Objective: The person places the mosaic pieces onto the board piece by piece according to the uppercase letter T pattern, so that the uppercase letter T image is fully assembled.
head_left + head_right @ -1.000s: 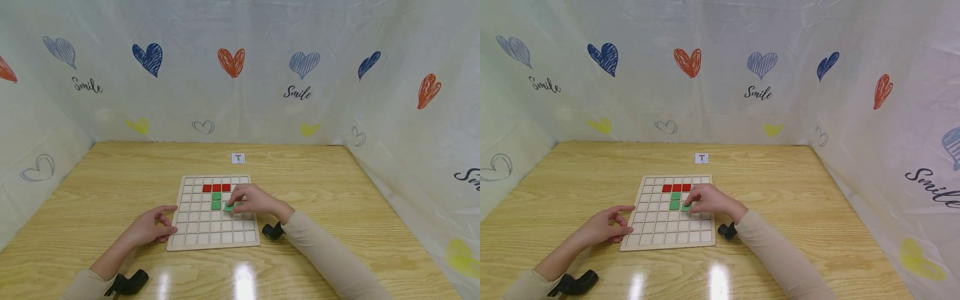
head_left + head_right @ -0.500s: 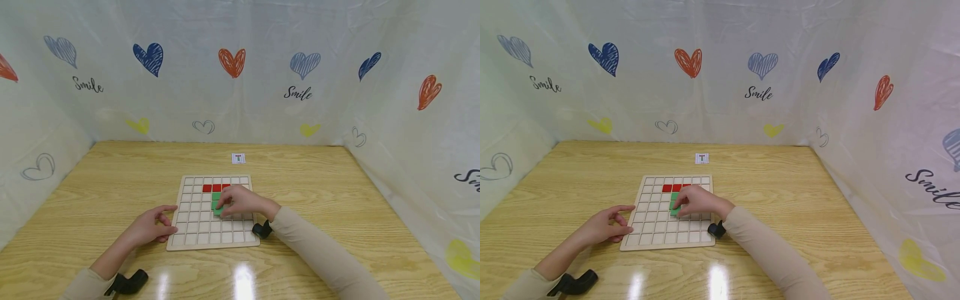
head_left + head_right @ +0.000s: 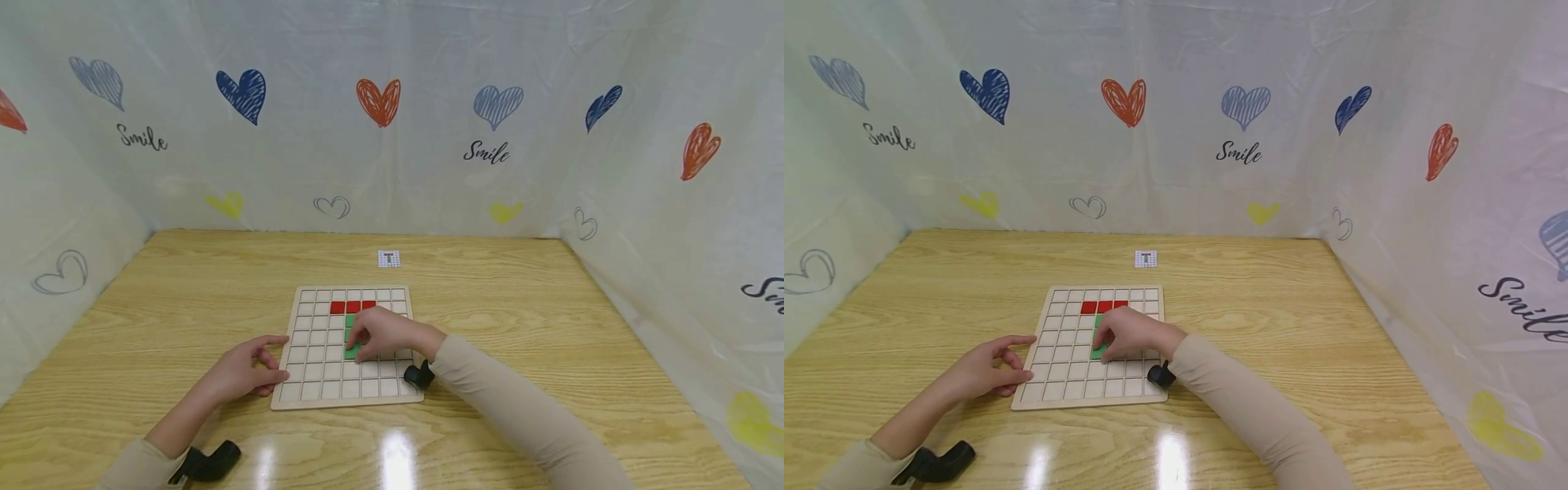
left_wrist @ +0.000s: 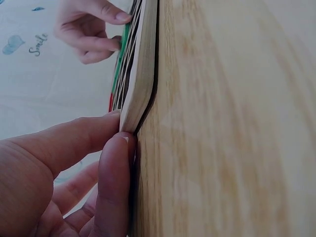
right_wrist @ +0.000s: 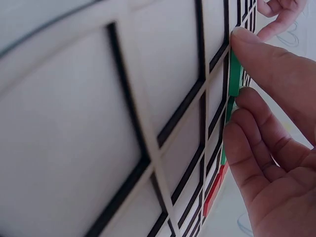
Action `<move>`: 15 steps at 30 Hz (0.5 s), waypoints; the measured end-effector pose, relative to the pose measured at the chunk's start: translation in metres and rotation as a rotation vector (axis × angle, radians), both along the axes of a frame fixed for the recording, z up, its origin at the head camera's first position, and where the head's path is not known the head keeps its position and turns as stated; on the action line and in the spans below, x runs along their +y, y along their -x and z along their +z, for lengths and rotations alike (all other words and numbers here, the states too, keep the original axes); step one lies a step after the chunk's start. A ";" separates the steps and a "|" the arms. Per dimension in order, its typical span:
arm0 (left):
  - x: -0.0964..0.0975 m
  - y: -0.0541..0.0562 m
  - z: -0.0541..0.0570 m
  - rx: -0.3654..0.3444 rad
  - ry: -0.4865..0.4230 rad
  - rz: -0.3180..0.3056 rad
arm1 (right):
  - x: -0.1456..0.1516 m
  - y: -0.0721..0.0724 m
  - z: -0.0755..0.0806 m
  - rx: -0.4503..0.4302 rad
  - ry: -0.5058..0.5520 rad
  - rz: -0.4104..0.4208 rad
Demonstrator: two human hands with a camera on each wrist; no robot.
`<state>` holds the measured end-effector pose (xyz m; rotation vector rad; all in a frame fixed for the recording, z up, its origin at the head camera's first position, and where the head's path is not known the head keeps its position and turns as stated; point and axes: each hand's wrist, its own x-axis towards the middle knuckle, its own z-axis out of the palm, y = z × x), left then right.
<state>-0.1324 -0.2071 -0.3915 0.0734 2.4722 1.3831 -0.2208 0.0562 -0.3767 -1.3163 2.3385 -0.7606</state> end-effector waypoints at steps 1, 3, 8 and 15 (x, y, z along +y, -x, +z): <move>0.000 0.000 0.000 0.000 -0.001 0.001 | -0.001 0.000 0.001 0.007 -0.006 0.004; 0.000 -0.001 0.001 0.000 -0.004 0.001 | -0.003 -0.001 0.001 0.018 -0.016 0.009; 0.001 -0.001 0.002 0.004 -0.007 -0.004 | -0.004 -0.001 0.000 0.018 -0.019 0.011; 0.000 -0.001 0.001 0.010 -0.012 -0.006 | 0.006 -0.001 -0.001 0.019 0.046 0.030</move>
